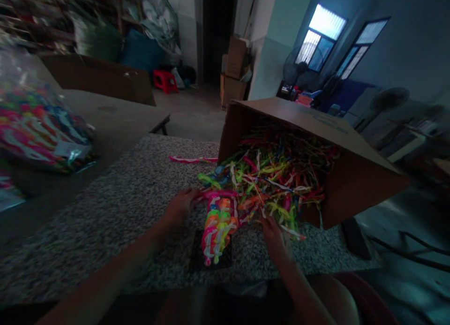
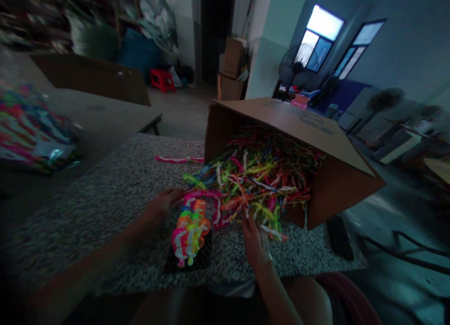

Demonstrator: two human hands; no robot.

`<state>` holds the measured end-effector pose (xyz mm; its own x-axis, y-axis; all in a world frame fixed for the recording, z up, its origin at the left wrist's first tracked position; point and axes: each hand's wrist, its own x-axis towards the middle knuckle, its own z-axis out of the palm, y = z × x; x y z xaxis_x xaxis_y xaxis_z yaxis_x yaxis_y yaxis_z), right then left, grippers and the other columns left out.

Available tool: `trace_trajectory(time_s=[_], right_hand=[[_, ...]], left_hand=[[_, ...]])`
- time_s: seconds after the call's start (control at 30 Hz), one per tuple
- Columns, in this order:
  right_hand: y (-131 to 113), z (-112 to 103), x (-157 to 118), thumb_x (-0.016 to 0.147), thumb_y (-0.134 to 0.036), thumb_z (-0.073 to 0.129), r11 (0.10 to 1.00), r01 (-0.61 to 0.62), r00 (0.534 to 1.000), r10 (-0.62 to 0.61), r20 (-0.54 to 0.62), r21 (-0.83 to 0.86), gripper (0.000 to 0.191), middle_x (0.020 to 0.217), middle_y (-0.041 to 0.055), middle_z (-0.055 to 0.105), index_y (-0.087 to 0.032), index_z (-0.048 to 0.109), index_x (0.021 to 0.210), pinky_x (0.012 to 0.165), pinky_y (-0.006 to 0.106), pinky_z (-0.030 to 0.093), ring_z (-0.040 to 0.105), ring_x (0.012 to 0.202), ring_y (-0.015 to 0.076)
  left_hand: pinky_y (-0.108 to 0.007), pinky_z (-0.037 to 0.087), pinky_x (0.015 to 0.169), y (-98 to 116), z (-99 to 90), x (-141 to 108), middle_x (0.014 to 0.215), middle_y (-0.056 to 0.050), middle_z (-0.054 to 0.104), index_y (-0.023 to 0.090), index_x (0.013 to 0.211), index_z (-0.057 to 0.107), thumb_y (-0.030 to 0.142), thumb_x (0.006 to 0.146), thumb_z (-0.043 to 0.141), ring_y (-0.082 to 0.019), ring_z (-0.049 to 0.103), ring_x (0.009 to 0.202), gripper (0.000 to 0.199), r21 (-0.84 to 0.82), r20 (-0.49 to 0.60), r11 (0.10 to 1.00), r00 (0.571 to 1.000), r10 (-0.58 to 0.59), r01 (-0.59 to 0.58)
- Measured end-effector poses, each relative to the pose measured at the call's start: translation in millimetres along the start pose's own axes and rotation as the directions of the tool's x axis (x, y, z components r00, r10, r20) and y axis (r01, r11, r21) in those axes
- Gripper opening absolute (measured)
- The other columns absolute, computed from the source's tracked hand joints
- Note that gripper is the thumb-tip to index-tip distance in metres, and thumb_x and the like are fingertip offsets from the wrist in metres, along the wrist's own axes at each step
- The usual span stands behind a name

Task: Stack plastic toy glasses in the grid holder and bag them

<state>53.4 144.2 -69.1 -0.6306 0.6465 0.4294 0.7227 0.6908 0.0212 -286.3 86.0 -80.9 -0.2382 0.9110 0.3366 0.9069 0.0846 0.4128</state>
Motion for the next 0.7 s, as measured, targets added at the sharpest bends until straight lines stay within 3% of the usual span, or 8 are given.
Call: trace_trajectory(time_s=[0.13,0.2,0.27,0.37,0.47,0.57,0.63,0.7], right_hand=[[-2.6,-6.2,-14.3,0.082,0.000,0.040,0.995,0.052,0.999,-0.053,0.006,0.084,0.056,0.127,0.0103,0.054,-0.024,0.051,0.132,0.089,0.036,0.053,0.057,0.110,0.0226],[-10.3,-0.1,-22.0,0.083,-0.001,0.040,0.988,0.077,0.997,-0.079,0.009,0.135,0.049,0.126,0.0107,0.054,-0.023,0.058,0.124,0.090,0.036,0.053,0.056,0.112,0.0225],[-22.4,9.8,-29.7,0.084,-0.003,0.040,0.978,0.060,0.998,-0.055,-0.031,0.200,0.042,0.122,0.0116,0.055,-0.020,0.062,0.115,0.090,0.036,0.053,0.055,0.113,0.0222],[-40.0,20.5,-37.9,0.086,-0.011,0.042,0.945,-0.037,0.991,0.075,-0.107,0.324,0.031,0.120,0.0136,0.054,-0.017,0.064,0.106,0.093,0.038,0.052,0.054,0.114,0.0225],[-47.4,20.3,-35.6,0.086,-0.024,0.049,0.883,-0.196,0.961,0.260,-0.095,0.427,0.019,0.116,0.0145,0.055,-0.017,0.065,0.095,0.088,0.038,0.053,0.058,0.103,0.0223],[-43.1,15.3,-26.4,0.081,-0.031,0.057,0.719,-0.448,0.850,0.526,0.006,0.531,0.021,0.111,0.0144,0.056,-0.015,0.061,0.095,0.073,0.033,0.054,0.063,0.083,0.0185],[-36.5,12.0,-22.1,0.071,-0.034,0.067,0.503,-0.612,0.703,0.700,0.127,0.610,0.039,0.104,0.0136,0.059,-0.012,0.057,0.102,0.065,0.030,0.053,0.062,0.070,0.0160],[-30.3,8.3,-21.1,0.060,-0.035,0.075,0.257,-0.663,0.572,0.780,0.255,0.703,0.055,0.089,0.0100,0.064,-0.010,0.055,0.104,0.061,0.029,0.051,0.062,0.064,0.0160]], left_hand=[[-0.035,0.052,0.069,-54.6,-25.3,-33.3,0.099,-0.011,0.067,0.019,0.106,0.067,0.026,0.090,0.035,-0.023,0.064,0.081,0.036,0.092,-0.004,0.996,1.000,-0.005,0.006],[-0.039,0.051,0.074,-75.0,-42.8,-45.9,0.089,-0.008,0.067,0.016,0.098,0.070,0.026,0.090,0.034,-0.023,0.063,0.079,0.038,0.150,-0.005,0.989,1.000,-0.008,0.009],[-0.047,0.047,0.085,-82.0,-57.4,-53.0,0.094,-0.008,0.064,0.011,0.097,0.070,0.024,0.090,0.031,-0.026,0.061,0.090,0.041,0.207,-0.038,0.978,0.999,-0.017,0.024],[-0.050,0.039,0.095,-61.3,-64.0,-53.1,0.114,-0.014,0.057,0.009,0.107,0.067,0.020,0.089,0.030,-0.030,0.053,0.108,0.042,0.273,-0.106,0.954,0.990,-0.098,0.124],[-0.037,0.046,0.085,-18.6,-50.7,-38.2,0.106,-0.012,0.062,0.017,0.115,0.063,0.028,0.090,0.040,-0.024,0.059,0.096,0.037,0.250,-0.008,0.936,0.967,-0.255,0.249],[-0.034,0.047,0.071,16.9,-33.8,-19.8,0.087,-0.011,0.067,0.018,0.119,0.060,0.040,0.092,0.038,-0.025,0.064,0.080,0.041,0.269,0.095,0.899,0.919,-0.382,0.346],[-0.035,0.046,0.067,28.1,-29.8,-14.7,0.081,-0.013,0.067,0.017,0.121,0.057,0.045,0.093,0.032,-0.029,0.065,0.077,0.047,0.333,0.132,0.863,0.888,-0.441,0.379],[-0.036,0.045,0.065,27.7,-31.8,-16.0,0.082,-0.014,0.067,0.016,0.119,0.056,0.049,0.093,0.028,-0.031,0.064,0.077,0.051,0.358,0.119,0.838,0.870,-0.479,0.412]])
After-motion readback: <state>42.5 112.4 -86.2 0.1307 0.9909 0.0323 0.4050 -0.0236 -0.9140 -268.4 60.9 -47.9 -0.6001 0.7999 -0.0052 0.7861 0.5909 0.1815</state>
